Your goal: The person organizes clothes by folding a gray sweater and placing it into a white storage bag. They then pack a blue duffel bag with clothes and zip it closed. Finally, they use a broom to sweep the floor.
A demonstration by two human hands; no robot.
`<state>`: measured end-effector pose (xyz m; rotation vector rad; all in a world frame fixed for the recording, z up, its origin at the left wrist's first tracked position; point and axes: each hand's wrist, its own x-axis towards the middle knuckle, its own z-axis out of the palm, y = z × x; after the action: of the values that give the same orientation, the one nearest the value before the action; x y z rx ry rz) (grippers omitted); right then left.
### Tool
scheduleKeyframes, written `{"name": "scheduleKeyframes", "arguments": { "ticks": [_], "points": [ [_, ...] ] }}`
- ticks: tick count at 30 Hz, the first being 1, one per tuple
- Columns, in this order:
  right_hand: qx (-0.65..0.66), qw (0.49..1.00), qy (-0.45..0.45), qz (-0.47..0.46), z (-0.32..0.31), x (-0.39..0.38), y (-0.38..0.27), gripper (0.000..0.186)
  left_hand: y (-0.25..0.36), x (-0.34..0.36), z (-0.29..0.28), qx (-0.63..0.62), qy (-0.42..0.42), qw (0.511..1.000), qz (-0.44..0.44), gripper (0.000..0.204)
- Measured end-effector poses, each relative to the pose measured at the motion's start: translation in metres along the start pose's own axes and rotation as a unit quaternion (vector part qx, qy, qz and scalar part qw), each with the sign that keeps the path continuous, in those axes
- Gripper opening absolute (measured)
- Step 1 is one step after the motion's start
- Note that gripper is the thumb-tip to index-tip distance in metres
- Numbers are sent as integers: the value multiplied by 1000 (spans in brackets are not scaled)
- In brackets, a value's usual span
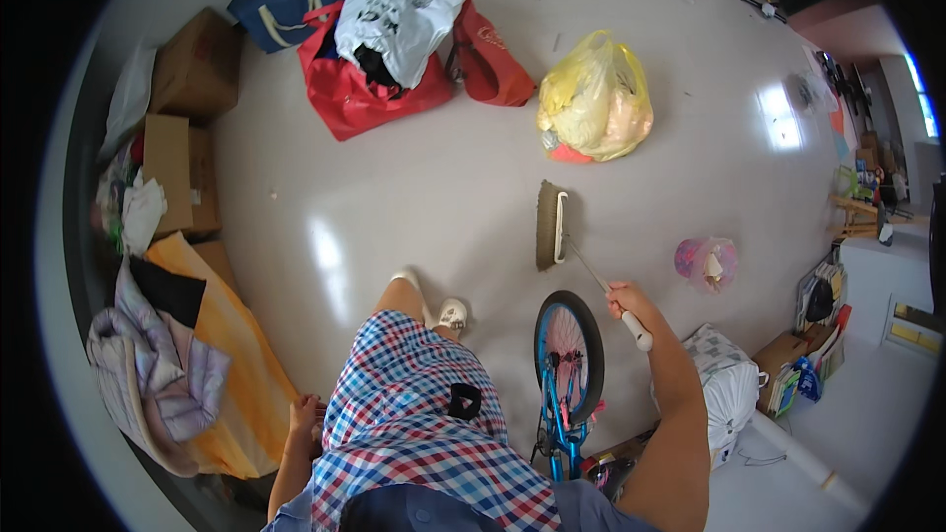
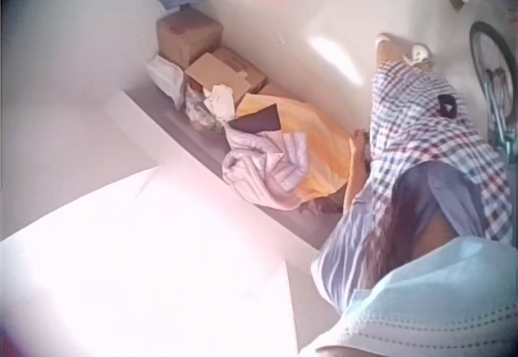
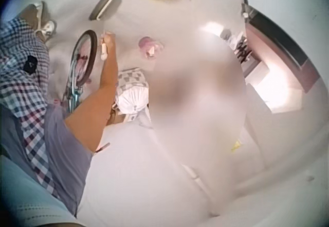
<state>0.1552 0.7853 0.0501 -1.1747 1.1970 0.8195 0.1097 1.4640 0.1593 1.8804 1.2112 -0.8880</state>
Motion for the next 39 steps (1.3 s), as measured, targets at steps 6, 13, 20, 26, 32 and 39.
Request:
{"name": "scheduleKeyframes", "arguments": {
  "ticks": [6, 13, 20, 26, 32, 39],
  "points": [
    [-31, 998, 44, 11, -78, 12, -49, 16, 153, 39, 54, 80, -26, 995, 58, 19],
    [-6, 993, 112, 25, -159, 11, -106, 47, 436, 123, 262, 125, -98, 941, 298, 21],
    [-68, 994, 76, 33, -244, 25, -124, 52, 705, 58, 549, 161, -166, 805, 547, 39],
    [-55, 987, 85, 123, -286, -5, -153, 52, 793, 74, 751, 250, -45, 860, 443, 86],
    [-12, 983, 57, 176, -320, -12, -156, 57, 802, 90, 864, 227, 59, 923, 306, 77],
    [-32, 984, 20, 175, -347, -4, -182, 58, 728, 86, 837, -105, -183, 939, 273, 19]
  ]
}}
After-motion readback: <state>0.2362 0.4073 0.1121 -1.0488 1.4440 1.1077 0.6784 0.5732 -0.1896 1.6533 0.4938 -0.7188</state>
